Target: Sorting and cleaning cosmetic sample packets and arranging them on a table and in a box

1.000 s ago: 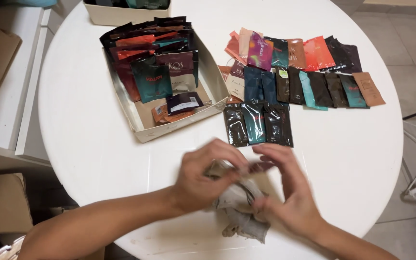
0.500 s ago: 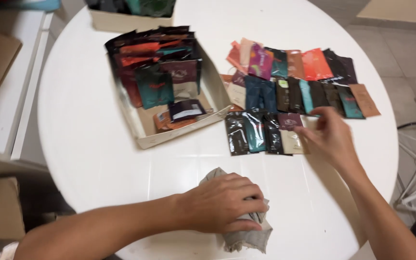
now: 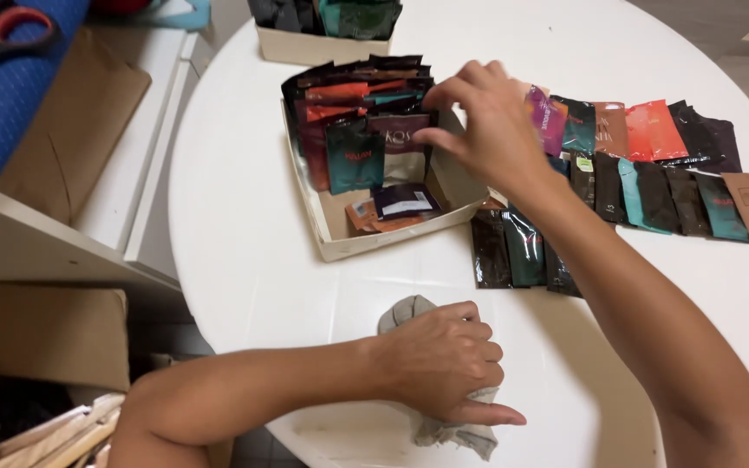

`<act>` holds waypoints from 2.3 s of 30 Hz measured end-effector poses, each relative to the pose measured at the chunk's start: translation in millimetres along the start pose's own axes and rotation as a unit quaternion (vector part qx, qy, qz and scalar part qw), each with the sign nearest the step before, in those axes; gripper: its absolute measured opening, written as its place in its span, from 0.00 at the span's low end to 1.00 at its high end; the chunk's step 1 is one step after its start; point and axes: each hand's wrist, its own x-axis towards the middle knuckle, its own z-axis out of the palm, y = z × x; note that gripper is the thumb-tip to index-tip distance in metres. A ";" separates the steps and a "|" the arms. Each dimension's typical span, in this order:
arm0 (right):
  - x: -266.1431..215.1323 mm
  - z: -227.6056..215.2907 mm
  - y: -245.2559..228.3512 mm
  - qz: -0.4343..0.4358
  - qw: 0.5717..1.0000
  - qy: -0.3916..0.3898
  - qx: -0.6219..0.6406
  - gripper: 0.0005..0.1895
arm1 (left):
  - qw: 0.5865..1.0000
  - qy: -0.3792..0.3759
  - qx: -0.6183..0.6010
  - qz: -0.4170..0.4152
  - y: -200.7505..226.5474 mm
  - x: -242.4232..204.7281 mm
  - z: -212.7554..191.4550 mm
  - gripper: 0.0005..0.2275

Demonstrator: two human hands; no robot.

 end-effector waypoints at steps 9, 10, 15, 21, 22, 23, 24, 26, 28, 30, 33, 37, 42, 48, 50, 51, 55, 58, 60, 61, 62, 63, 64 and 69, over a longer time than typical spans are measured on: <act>25.8 15.8 -18.1 -0.060 0.995 0.060 -0.058 0.28 | 1.000 -0.011 0.014 -0.013 -3.6 -0.6 4.8 0.24; 29.0 16.5 -29.2 -0.062 0.995 0.060 -0.057 0.28 | 1.000 -0.010 0.016 -0.015 -3.7 -1.2 5.2 0.24; 45.6 31.1 -58.8 -0.233 0.958 0.051 -0.157 0.24 | 1.000 0.000 -0.017 -0.017 -3.2 -0.8 5.6 0.22; 64.4 24.7 -42.1 -0.188 0.981 -0.036 -0.001 0.09 | 0.999 -0.030 -0.031 -0.028 -5.7 1.8 2.9 0.20; 59.0 8.1 -42.8 -0.178 0.983 -0.037 -0.005 0.09 | 0.999 -0.032 -0.039 -0.021 -5.7 3.2 -2.0 0.20; 54.0 -8.2 -43.9 -0.187 0.975 -0.012 0.116 0.09 | 0.992 -0.075 -0.088 -0.047 -6.2 4.6 -6.9 0.18; 51.2 -24.7 -45.7 -0.198 0.952 0.015 0.233 0.13 | 0.982 -0.114 -0.134 -0.072 -8.2 6.8 -11.3 0.18; 23.0 -64.6 -41.2 -0.171 0.952 0.012 0.252 0.11 | 0.976 -0.128 -0.165 -0.068 -9.8 9.6 -15.6 0.15; -12.8 -101.0 -40.6 -0.145 0.951 0.005 0.274 0.10 | 0.968 -0.138 -0.197 -0.067 -12.7 12.1 -19.8 0.13; -52.6 -136.0 -44.1 -0.044 0.943 -0.091 0.316 0.06 | 0.897 -0.107 -0.338 -0.264 -16.5 14.3 -26.1 0.15; -99.6 -147.5 -34.3 -0.040 0.953 -0.192 0.230 0.08 | 0.651 0.086 -0.693 -0.297 -46.9 3.3 21.1 0.27; -138.0 -118.9 -49.9 0.028 0.978 -0.128 0.161 0.07 | 0.571 -0.006 -0.777 -0.265 -33.4 14.8 -13.3 0.43; -302.6 -12.0 -7.6 -0.058 0.993 0.014 0.103 0.16 | 0.673 0.119 -0.691 -0.236 -39.1 16.9 -11.9 0.18; -229.8 -27.5 -124.9 -0.207 0.972 -0.100 0.055 0.10 | 0.635 0.129 -0.698 -0.305 -44.1 15.5 -4.0 0.19; -243.7 -42.6 -118.4 -0.210 0.965 -0.062 0.140 0.09 | 0.609 0.124 -0.715 -0.320 -43.2 15.7 -3.0 0.17; -248.9 -49.6 -114.3 -0.212 0.951 -0.022 0.224 0.11 | 0.584 0.116 -0.731 -0.333 -44.4 16.5 -3.8 0.16; -283.0 -75.4 -49.6 0.221 0.948 -0.064 0.220 0.16 | 0.468 0.181 -0.775 -0.385 -49.8 4.1 33.9 0.16; -208.7 -52.3 -51.7 -0.111 0.990 0.084 -0.013 0.24 | 0.465 0.177 -0.783 -0.372 -49.0 8.9 24.2 0.13; -199.1 -37.1 -53.3 -0.074 0.992 0.046 -0.087 0.29 | 0.496 0.111 -0.807 -0.300 -35.7 18.2 -2.8 0.33; -206.6 -34.0 -59.1 -0.075 0.993 0.042 -0.085 0.29 | 0.493 0.114 -0.808 -0.302 -30.0 18.2 -2.5 0.33; -211.1 -29.8 -64.3 -0.102 0.983 0.071 -0.135 0.23 | 0.475 0.111 -0.810 -0.326 -27.6 19.0 -4.6 0.36; -215.5 -26.0 -68.7 -0.129 0.969 0.100 -0.185 0.19 | 0.458 0.107 -0.810 -0.350 -25.6 20.5 -6.4 0.38; -217.8 -26.4 -68.0 -0.122 0.970 0.096 -0.187 0.19 | 0.453 0.102 -0.813 -0.351 -27.2 16.8 4.3 0.38; -207.2 -37.1 -61.9 -0.053 0.983 0.113 -0.135 0.18 | 0.513 0.140 -0.779 -0.332 -19.8 16.6 14.4 0.24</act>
